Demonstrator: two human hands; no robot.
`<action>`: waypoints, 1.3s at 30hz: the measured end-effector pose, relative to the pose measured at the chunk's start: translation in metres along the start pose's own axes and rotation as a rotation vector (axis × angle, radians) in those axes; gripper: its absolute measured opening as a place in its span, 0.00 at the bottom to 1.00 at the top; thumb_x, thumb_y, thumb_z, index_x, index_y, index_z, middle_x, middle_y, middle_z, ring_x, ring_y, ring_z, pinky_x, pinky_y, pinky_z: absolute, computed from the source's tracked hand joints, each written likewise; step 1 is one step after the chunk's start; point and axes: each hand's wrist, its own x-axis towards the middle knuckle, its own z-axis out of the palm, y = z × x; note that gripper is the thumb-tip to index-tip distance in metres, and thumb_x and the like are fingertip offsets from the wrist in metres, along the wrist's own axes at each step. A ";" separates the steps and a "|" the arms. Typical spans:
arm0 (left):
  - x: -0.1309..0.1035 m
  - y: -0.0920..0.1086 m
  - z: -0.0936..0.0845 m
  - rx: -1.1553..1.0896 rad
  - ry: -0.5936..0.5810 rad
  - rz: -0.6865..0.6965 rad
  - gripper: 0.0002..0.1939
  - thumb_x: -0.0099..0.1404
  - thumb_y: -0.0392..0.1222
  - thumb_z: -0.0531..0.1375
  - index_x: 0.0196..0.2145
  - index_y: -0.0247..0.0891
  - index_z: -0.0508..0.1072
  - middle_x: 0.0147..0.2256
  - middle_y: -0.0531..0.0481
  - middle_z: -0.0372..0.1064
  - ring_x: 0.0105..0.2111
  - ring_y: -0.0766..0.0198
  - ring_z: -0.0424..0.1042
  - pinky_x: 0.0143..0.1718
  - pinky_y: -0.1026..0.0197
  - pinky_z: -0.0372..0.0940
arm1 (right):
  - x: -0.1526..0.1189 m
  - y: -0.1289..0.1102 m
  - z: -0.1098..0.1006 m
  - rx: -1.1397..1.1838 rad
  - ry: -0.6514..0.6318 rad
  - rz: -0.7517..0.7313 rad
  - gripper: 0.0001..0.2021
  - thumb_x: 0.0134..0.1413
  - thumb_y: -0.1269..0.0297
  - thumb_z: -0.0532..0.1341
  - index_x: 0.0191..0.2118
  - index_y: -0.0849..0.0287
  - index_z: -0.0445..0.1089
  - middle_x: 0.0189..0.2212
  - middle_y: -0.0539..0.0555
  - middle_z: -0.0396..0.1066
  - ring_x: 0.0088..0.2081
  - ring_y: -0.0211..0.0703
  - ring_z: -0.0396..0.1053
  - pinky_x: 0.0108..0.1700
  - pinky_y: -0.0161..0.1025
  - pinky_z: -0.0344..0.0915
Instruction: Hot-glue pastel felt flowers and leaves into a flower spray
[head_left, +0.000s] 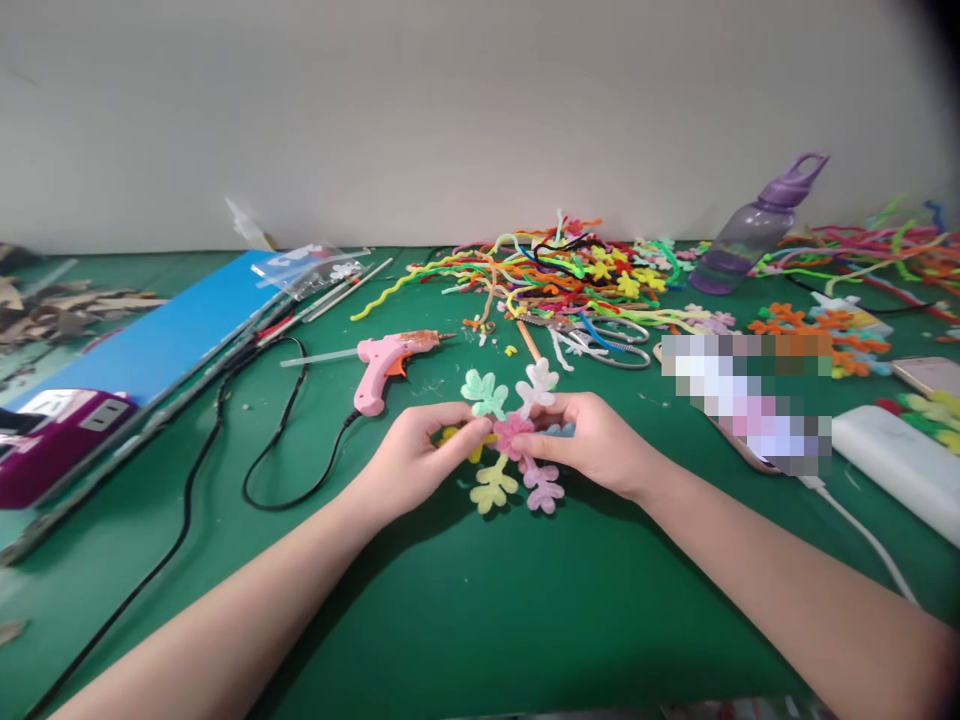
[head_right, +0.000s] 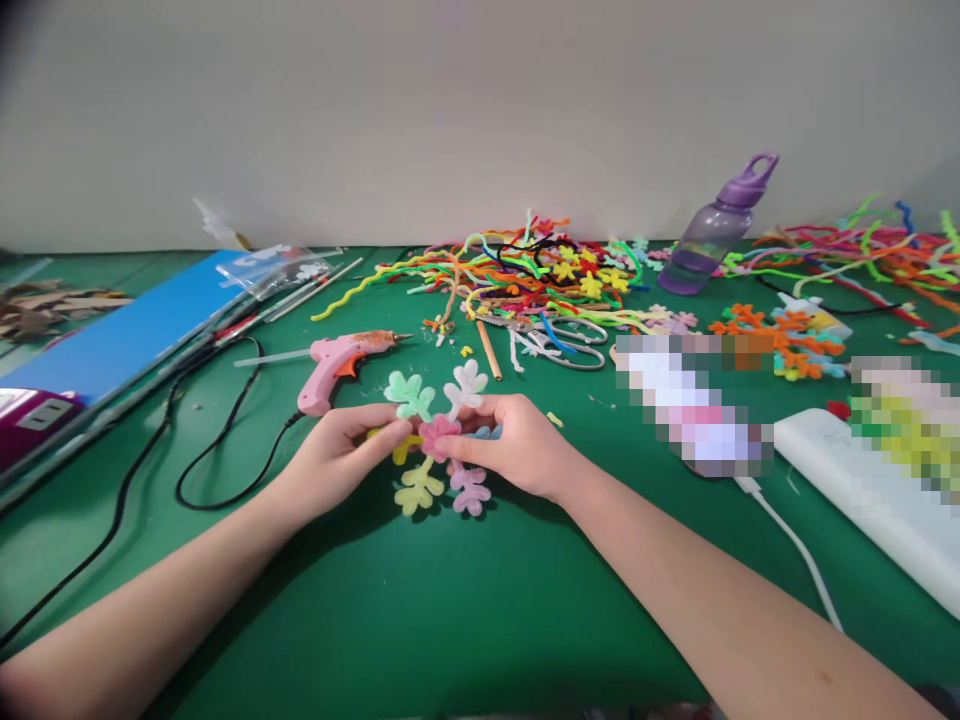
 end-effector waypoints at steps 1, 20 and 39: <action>0.000 -0.001 0.000 -0.061 0.009 0.001 0.14 0.66 0.49 0.54 0.38 0.38 0.75 0.35 0.51 0.75 0.35 0.62 0.73 0.38 0.63 0.66 | 0.000 0.000 0.000 0.004 -0.006 0.011 0.13 0.44 0.57 0.68 0.35 0.60 0.75 0.28 0.51 0.73 0.28 0.37 0.68 0.32 0.35 0.64; -0.003 -0.002 0.003 0.258 0.308 0.294 0.05 0.58 0.36 0.62 0.33 0.40 0.69 0.32 0.53 0.72 0.35 0.64 0.72 0.41 0.60 0.67 | 0.003 0.006 0.002 0.320 0.115 0.049 0.13 0.43 0.57 0.69 0.33 0.60 0.76 0.29 0.53 0.76 0.31 0.37 0.72 0.37 0.36 0.68; -0.001 0.003 0.003 0.429 0.243 0.517 0.03 0.60 0.34 0.60 0.32 0.40 0.73 0.32 0.50 0.74 0.34 0.64 0.72 0.40 0.57 0.66 | -0.001 -0.001 0.005 0.180 0.064 0.120 0.13 0.43 0.55 0.69 0.32 0.60 0.76 0.25 0.52 0.75 0.26 0.35 0.68 0.29 0.34 0.64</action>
